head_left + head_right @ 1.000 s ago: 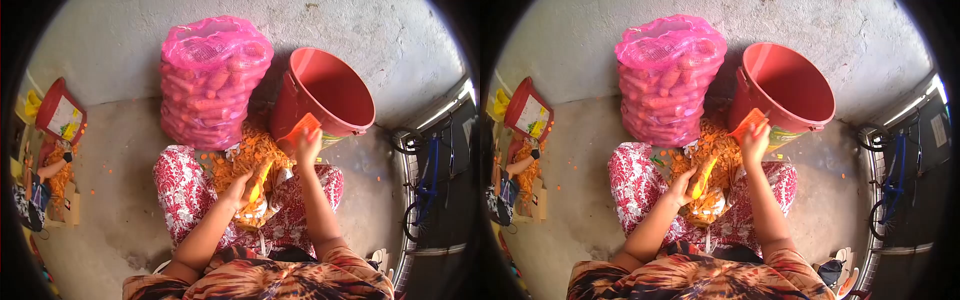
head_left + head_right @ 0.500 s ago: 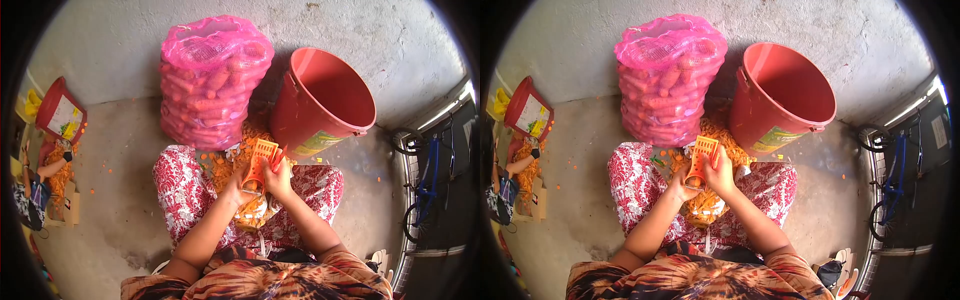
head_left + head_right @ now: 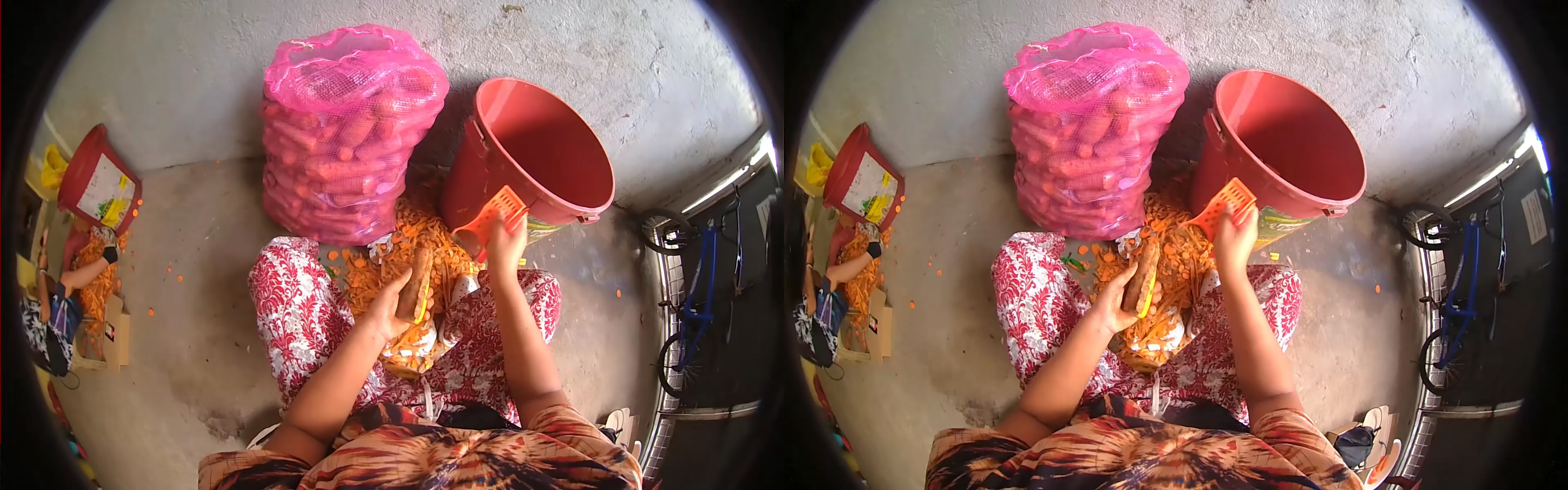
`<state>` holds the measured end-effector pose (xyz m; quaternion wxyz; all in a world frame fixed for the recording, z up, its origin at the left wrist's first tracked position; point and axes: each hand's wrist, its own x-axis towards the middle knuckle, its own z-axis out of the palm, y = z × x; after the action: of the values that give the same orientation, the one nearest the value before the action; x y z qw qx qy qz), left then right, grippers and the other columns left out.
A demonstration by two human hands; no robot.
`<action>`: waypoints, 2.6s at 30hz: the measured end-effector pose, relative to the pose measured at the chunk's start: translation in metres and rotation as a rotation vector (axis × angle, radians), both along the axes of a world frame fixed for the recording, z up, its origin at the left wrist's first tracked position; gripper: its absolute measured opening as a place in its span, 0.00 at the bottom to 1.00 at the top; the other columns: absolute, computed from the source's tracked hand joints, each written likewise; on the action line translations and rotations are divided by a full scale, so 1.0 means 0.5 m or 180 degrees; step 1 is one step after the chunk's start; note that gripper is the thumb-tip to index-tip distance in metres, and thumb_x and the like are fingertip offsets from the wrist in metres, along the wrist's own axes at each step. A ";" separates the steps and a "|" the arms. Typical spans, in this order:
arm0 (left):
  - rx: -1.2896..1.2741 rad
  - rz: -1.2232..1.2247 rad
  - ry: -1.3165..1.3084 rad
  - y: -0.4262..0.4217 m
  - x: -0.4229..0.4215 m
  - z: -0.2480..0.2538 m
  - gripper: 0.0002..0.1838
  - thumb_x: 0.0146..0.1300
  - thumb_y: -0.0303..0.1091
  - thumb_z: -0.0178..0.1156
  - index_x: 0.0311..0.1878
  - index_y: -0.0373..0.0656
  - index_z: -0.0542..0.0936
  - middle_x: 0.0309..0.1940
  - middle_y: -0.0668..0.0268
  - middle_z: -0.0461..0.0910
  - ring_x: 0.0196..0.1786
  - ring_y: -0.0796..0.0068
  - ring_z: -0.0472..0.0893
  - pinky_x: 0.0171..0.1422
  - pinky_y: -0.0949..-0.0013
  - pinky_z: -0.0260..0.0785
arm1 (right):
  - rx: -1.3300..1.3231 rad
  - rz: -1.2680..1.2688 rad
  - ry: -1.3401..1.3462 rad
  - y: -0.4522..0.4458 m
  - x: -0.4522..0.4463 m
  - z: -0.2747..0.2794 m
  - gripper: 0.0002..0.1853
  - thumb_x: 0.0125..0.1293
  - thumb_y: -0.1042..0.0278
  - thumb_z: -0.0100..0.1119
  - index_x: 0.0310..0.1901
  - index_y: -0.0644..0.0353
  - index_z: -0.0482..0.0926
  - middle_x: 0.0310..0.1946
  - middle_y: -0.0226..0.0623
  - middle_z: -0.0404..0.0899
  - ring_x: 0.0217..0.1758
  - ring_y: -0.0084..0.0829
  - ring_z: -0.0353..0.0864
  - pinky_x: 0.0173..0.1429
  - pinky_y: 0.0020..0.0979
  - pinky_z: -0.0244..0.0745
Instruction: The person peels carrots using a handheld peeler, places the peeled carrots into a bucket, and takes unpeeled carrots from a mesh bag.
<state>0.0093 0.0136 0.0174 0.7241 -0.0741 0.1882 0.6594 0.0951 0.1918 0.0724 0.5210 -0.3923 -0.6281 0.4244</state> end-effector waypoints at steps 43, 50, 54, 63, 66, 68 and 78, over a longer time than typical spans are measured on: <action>0.0511 0.0176 -0.0288 0.021 -0.006 -0.007 0.19 0.64 0.46 0.40 0.43 0.41 0.73 0.36 0.63 0.77 0.37 0.69 0.77 0.42 0.65 0.70 | 0.0029 0.1349 -0.0723 -0.183 -0.009 0.008 0.09 0.56 0.73 0.54 0.37 0.64 0.68 0.26 0.39 0.77 0.28 0.25 0.76 0.33 0.28 0.71; 0.0820 -0.0531 -0.0294 0.003 -0.015 -0.019 0.20 0.63 0.49 0.41 0.47 0.44 0.70 0.33 0.62 0.76 0.34 0.72 0.75 0.37 0.70 0.69 | 0.0334 0.0827 -0.0611 -0.118 -0.014 -0.039 0.06 0.54 0.75 0.54 0.31 0.63 0.67 0.20 0.35 0.71 0.24 0.24 0.68 0.29 0.27 0.67; 0.0887 -0.0655 -0.0073 -0.011 0.006 -0.006 0.23 0.63 0.52 0.39 0.55 0.48 0.63 0.32 0.63 0.73 0.33 0.72 0.73 0.28 0.70 0.67 | 0.0562 -0.0715 -0.1311 0.034 -0.007 0.024 0.08 0.55 0.71 0.54 0.28 0.62 0.65 0.21 0.38 0.71 0.22 0.28 0.70 0.28 0.29 0.67; 0.0427 -0.0121 -0.0221 0.020 -0.012 -0.043 0.16 0.58 0.48 0.50 0.37 0.45 0.74 0.27 0.65 0.76 0.28 0.69 0.76 0.26 0.65 0.68 | -0.0356 0.1263 -0.0320 -0.110 -0.013 0.040 0.12 0.57 0.77 0.52 0.43 0.63 0.66 0.33 0.32 0.74 0.34 0.19 0.73 0.37 0.22 0.71; 0.0333 -0.0108 0.0076 0.012 -0.012 0.011 0.17 0.59 0.49 0.48 0.36 0.45 0.74 0.25 0.67 0.76 0.25 0.72 0.76 0.21 0.67 0.67 | -0.0377 0.1481 -0.0415 -0.162 -0.017 0.023 0.11 0.56 0.75 0.54 0.40 0.64 0.68 0.30 0.37 0.76 0.33 0.22 0.75 0.37 0.25 0.71; 0.0322 -0.0138 0.0203 0.012 -0.011 0.000 0.17 0.60 0.50 0.46 0.36 0.45 0.74 0.25 0.67 0.76 0.24 0.74 0.76 0.19 0.68 0.66 | -0.0252 0.1438 -0.0763 -0.166 -0.012 -0.002 0.11 0.54 0.71 0.57 0.37 0.64 0.69 0.26 0.41 0.76 0.32 0.24 0.75 0.36 0.28 0.70; 0.0339 -0.0558 0.0330 0.004 -0.004 0.000 0.24 0.62 0.52 0.39 0.45 0.40 0.70 0.29 0.62 0.75 0.27 0.73 0.76 0.22 0.69 0.68 | 0.0103 -0.0523 -0.0289 0.048 0.028 -0.015 0.08 0.56 0.73 0.54 0.35 0.65 0.67 0.28 0.37 0.74 0.30 0.25 0.73 0.35 0.26 0.68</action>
<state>0.0074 0.0156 0.0174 0.7712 0.0155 0.1958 0.6055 0.1093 0.2160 0.0650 0.5314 -0.4528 -0.6236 0.3518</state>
